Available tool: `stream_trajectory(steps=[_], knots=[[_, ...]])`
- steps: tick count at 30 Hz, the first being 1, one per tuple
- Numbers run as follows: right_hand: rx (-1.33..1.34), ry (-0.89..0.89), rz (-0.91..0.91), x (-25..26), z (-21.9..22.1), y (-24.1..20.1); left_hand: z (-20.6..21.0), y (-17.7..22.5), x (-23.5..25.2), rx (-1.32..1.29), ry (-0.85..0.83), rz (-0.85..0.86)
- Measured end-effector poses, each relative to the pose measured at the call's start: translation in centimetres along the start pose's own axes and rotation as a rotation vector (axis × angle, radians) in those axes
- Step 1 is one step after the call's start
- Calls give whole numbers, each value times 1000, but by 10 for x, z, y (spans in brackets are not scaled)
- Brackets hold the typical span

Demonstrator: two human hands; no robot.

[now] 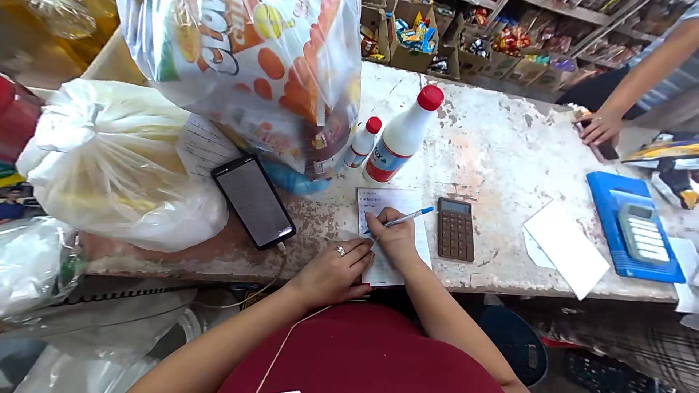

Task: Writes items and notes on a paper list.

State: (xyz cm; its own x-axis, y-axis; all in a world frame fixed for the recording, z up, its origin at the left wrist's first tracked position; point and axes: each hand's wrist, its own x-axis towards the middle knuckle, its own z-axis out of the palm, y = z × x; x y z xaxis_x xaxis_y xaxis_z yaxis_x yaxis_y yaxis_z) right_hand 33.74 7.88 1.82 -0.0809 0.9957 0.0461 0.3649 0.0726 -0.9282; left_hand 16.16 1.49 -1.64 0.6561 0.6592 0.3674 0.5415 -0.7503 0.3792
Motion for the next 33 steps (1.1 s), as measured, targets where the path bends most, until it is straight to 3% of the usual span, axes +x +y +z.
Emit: stream_trajectory(steps=[7,23,33], knots=[[-16,28,-77,-1,3,5,1,-1,-1,0,13,9],[-77,12,2,1,-5,2,0,-1,0,2,-21,-4],[-120,-7,-47,1,-5,4,-2,-1,2,-6,-47,-27]])
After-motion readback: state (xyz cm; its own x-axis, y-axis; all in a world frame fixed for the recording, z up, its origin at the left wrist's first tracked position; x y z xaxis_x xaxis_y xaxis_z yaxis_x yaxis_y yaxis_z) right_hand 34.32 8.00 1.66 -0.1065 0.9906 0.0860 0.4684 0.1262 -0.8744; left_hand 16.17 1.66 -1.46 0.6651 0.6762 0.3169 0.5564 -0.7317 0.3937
